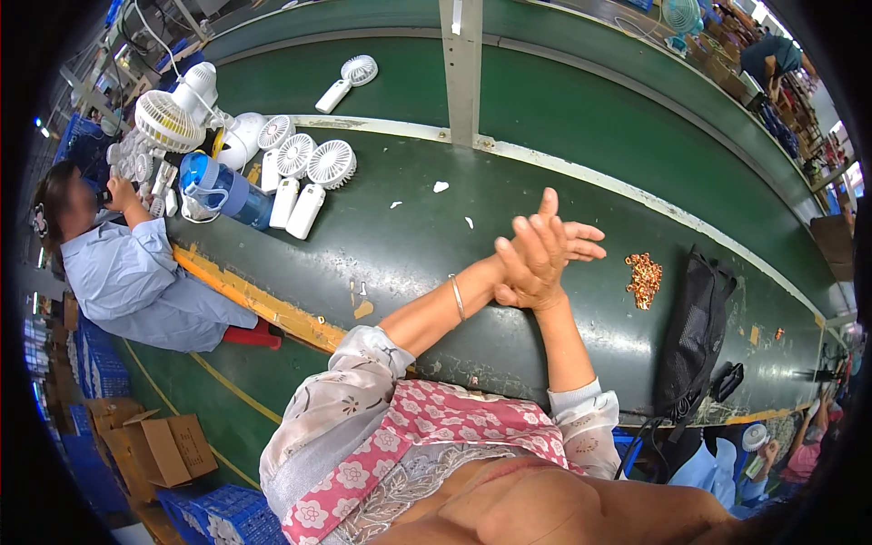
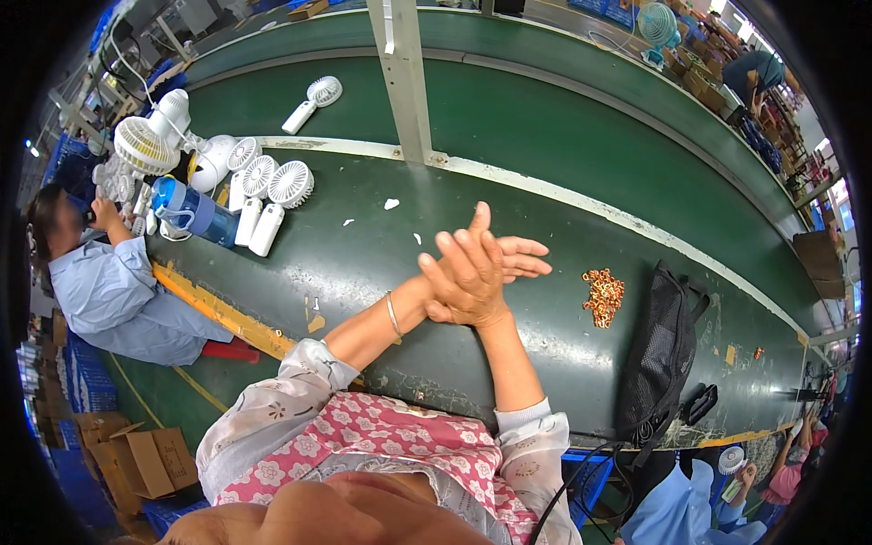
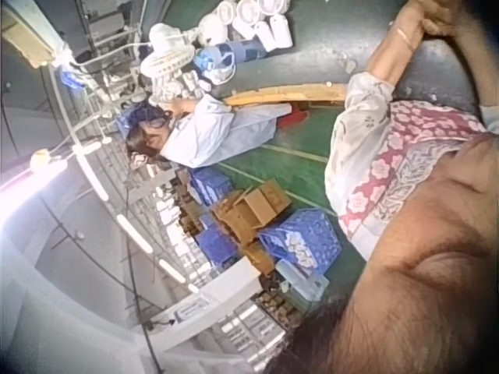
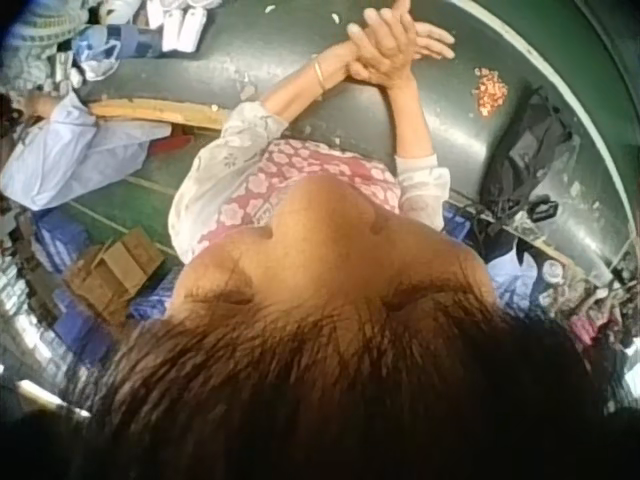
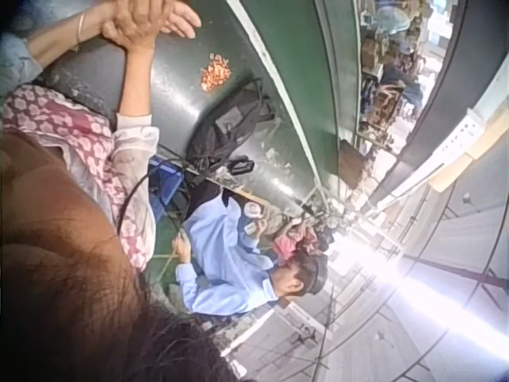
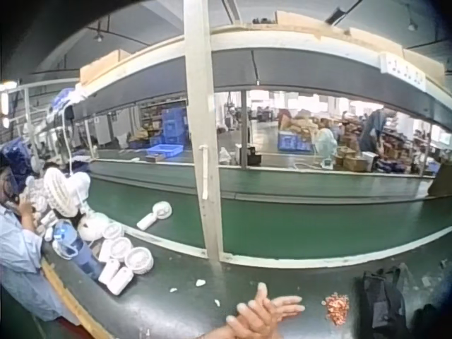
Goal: The person assembles portable electric fans by attaching the fan heads to the fan handles by hand on a workstation.
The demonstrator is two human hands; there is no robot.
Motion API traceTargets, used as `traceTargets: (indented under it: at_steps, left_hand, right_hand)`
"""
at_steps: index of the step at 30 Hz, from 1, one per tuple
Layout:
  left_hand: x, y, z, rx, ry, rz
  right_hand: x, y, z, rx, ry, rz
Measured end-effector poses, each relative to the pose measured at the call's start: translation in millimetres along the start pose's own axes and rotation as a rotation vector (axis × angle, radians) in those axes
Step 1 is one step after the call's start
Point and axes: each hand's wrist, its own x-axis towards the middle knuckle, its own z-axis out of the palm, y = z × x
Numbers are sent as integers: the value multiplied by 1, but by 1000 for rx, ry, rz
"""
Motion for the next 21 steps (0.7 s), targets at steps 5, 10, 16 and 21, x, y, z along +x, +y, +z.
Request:
traceTargets:
  at_steps: [5, 10, 16, 21]
  left_hand:
    - [-4, -7, 20, 172, 45, 196]
    - [-6, -25, 4, 187, -133, 498]
    - [-63, 56, 51, 350, 268, 152]
    - [-81, 126, -12, 632, 846, 455]
  right_hand:
    - [-23, 17, -12, -30, 62, -20]
    - [-15, 9, -14, -107, 104, -63]
    - [-8, 36, -11, -212, 24, 342]
    - [-27, 34, -1, -162, -150, 699]
